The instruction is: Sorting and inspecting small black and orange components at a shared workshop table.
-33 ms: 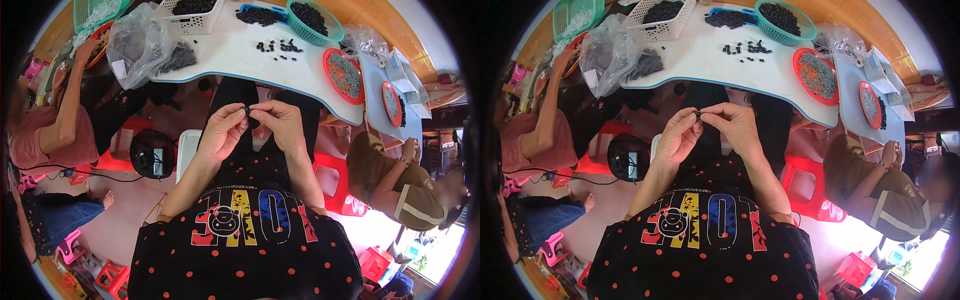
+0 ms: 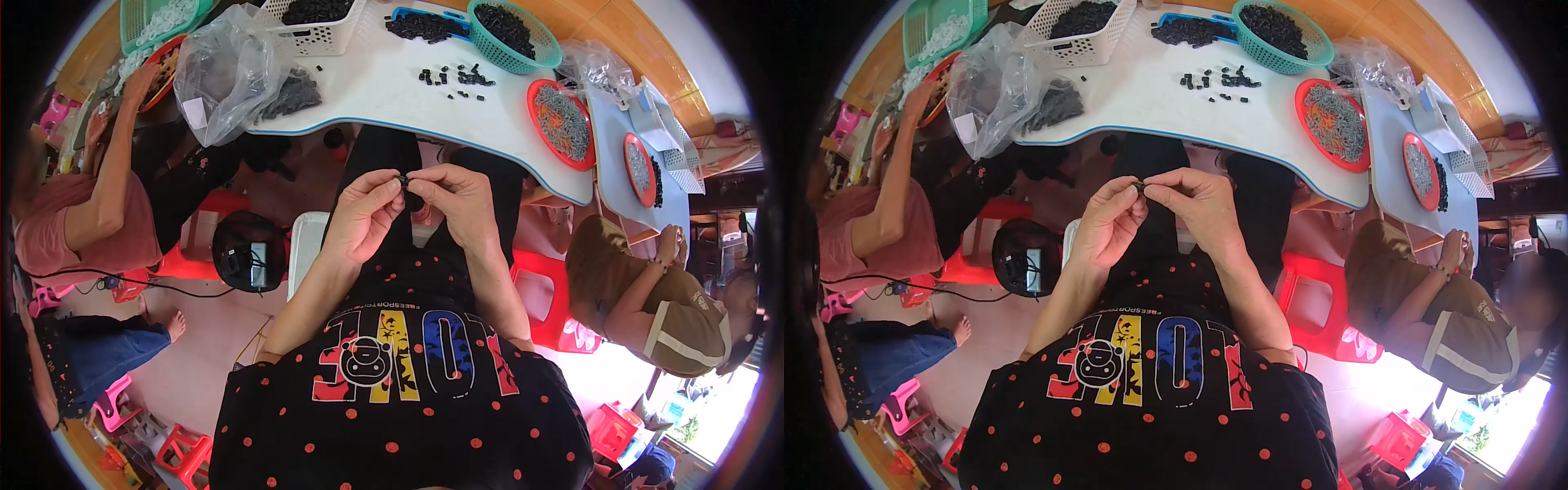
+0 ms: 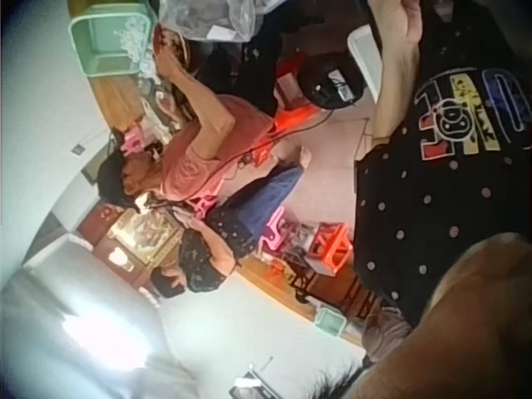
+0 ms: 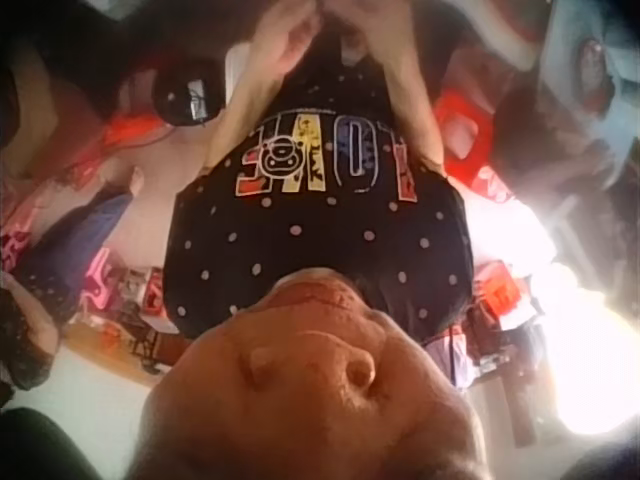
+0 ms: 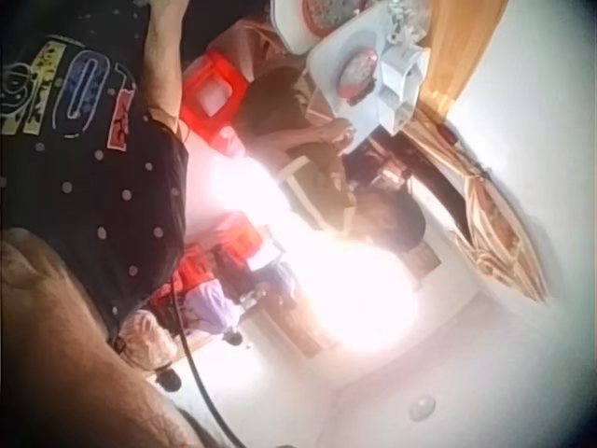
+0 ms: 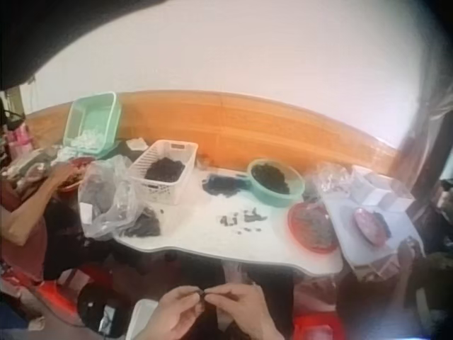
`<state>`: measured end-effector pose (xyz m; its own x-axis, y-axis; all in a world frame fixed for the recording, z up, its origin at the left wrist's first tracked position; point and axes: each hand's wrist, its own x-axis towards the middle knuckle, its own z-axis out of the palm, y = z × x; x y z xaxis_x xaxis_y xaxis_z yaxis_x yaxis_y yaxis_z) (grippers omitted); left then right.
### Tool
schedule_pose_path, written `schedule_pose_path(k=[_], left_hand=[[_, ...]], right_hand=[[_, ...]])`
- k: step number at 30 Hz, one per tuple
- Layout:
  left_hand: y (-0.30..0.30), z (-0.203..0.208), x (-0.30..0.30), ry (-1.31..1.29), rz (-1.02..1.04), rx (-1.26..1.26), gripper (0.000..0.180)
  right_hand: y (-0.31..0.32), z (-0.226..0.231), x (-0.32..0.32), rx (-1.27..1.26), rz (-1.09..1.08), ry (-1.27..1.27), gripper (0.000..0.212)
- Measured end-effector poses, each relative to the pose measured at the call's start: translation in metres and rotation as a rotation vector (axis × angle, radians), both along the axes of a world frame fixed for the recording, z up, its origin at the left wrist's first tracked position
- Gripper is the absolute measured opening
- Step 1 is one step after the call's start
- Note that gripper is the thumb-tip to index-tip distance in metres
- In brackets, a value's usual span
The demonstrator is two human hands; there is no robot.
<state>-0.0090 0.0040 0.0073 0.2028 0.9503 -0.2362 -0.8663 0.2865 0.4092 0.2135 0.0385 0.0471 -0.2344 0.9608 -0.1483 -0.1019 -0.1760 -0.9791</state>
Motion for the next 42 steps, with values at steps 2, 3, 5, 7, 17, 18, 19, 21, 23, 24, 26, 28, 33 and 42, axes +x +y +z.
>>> schedule_pose_path(k=[2,3,5,7,17,18,19,21,23,24,26,28,33,42], left_hand=[[-0.003,-0.002,0.003,0.075,0.024,0.022,0.021],[-0.008,-0.004,0.005,0.171,0.077,0.051,0.021],[-0.015,-0.008,0.007,0.266,0.125,0.08,0.021],[-0.017,-0.011,0.007,0.362,0.205,0.15,0.027],[-0.011,-0.018,0.001,0.56,0.267,0.257,0.026],[-0.009,-0.021,-0.004,0.423,0.184,0.227,0.025],[-0.005,-0.025,-0.01,0.288,0.1,0.202,0.023],[-0.005,-0.03,-0.019,0.175,-0.051,0.141,0.022],[-0.011,-0.026,-0.025,0.155,-0.174,0.066,0.026],[-0.011,-0.021,-0.027,0.151,-0.238,0.033,0.028],[-0.025,-0.035,-0.031,0.08,-0.299,0.004,0.039],[-0.036,-0.03,-0.028,0.091,-0.322,-0.067,0.052],[-0.041,-0.031,-0.032,0.17,-0.37,-0.13,0.056],[0.005,-0.018,0.001,0.138,-0.557,-0.114,0.038]], right_hand=[[-0.003,-0.004,0.0,-0.007,-0.009,0.021,0.018],[-0.007,-0.004,-0.003,-0.007,-0.013,0.022,0.018],[-0.017,-0.004,-0.01,0.001,-0.05,0.035,0.018],[-0.019,-0.012,-0.008,-0.035,-0.029,0.027,0.018],[-0.018,-0.035,-0.016,0.029,-0.04,0.092,0.017],[-0.018,-0.031,-0.015,0.044,-0.016,0.102,0.018],[-0.018,-0.023,-0.016,0.062,-0.011,0.1,0.018],[-0.018,-0.006,-0.014,0.115,0.051,0.08,0.029],[-0.02,0.002,-0.003,0.297,0.175,-0.274,0.047],[-0.023,0.004,0.0,0.375,0.259,-0.277,0.05],[-0.035,-0.007,0.008,0.41,0.325,-0.254,0.044],[-0.047,-0.014,0.015,0.399,0.362,-0.263,0.038],[-0.073,-0.016,0.011,0.428,0.238,-0.349,0.039],[-0.056,-0.001,0.036,0.371,0.065,-0.305,0.032]])
